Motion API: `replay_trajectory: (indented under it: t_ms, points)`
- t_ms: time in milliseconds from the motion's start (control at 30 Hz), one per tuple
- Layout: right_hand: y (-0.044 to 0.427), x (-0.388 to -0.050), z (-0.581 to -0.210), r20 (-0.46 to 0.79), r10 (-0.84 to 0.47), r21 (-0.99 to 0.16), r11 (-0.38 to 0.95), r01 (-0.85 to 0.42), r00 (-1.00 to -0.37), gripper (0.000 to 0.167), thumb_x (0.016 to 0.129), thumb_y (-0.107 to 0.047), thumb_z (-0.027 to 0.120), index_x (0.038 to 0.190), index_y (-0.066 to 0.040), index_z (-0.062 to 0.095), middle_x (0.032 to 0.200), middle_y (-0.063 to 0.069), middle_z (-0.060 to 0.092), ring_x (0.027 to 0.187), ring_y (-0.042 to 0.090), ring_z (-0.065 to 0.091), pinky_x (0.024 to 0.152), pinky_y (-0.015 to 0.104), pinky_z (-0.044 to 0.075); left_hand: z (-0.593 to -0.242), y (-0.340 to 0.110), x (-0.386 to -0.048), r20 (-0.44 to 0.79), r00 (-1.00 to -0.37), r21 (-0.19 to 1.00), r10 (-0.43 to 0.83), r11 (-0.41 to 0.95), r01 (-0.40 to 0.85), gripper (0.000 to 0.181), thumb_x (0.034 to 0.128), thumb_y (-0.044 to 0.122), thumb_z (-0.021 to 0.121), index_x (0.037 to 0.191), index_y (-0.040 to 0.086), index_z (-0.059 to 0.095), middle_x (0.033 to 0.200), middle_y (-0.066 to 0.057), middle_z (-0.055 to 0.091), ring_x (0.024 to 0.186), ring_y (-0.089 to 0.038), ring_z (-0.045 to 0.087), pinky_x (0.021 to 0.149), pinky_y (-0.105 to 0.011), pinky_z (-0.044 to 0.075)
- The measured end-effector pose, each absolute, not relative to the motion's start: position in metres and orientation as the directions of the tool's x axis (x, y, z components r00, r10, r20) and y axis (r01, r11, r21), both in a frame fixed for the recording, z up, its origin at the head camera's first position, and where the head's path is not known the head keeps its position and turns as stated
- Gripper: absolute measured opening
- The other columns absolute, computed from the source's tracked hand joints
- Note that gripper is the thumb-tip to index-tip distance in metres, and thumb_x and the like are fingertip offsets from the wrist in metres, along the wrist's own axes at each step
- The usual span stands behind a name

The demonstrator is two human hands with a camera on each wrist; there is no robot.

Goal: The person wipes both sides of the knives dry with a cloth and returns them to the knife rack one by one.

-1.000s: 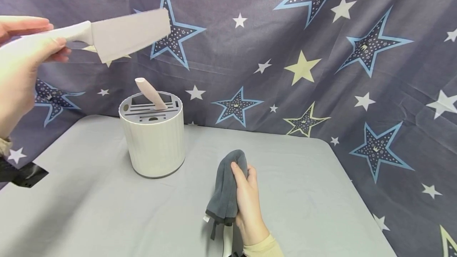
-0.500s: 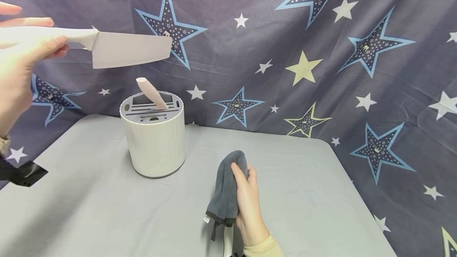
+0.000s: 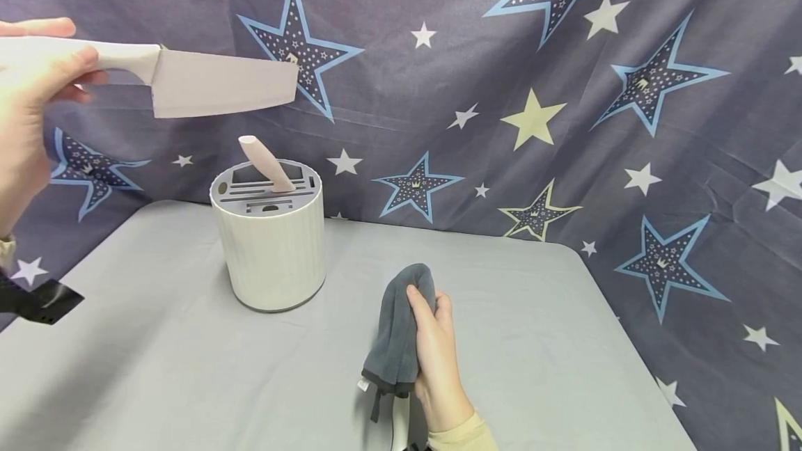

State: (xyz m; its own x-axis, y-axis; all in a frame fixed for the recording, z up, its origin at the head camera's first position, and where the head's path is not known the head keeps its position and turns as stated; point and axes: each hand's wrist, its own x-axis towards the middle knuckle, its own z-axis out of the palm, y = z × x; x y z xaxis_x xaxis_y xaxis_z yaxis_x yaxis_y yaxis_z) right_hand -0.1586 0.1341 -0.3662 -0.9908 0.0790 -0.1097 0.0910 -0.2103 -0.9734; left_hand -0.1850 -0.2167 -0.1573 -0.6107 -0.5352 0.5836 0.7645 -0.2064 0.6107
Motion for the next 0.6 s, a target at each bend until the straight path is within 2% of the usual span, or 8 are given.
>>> replay_trajectory:
  t_ms: [333, 600]
  points:
    - [0.1343, -0.1586, -0.3657, -0.103, 0.077, -0.972, -0.219, 0.084, -0.992, 0.041, 0.101, -0.041, 0.054, 0.126, -0.012, 0.039, 0.103, 0.001, 0.058, 0.082, 0.013, 0.063, 0.070, 0.029, 0.053, -0.1570, -0.2169, -0.1886, 0.581, -0.606, 0.574, -0.543, -0.254, 0.778, 0.050, 0.0585, -0.016, 0.087, 0.100, -0.004, 0.060, 0.096, -0.023, 0.074, 0.071, -0.026, 0.073, 0.054, -0.027, 0.056]
    - [0.1341, -0.1577, -0.3635, -0.109, 0.086, -0.973, -0.213, 0.089, -0.990, 0.039, 0.101, -0.041, 0.054, 0.125, -0.012, 0.040, 0.102, 0.001, 0.059, 0.081, 0.013, 0.063, 0.069, 0.030, 0.053, -0.1574, -0.2232, -0.1910, 0.592, -0.608, 0.574, -0.529, -0.253, 0.779, 0.051, 0.0629, -0.012, 0.087, 0.105, -0.004, 0.060, 0.093, -0.023, 0.074, 0.059, -0.024, 0.071, 0.052, -0.026, 0.056]
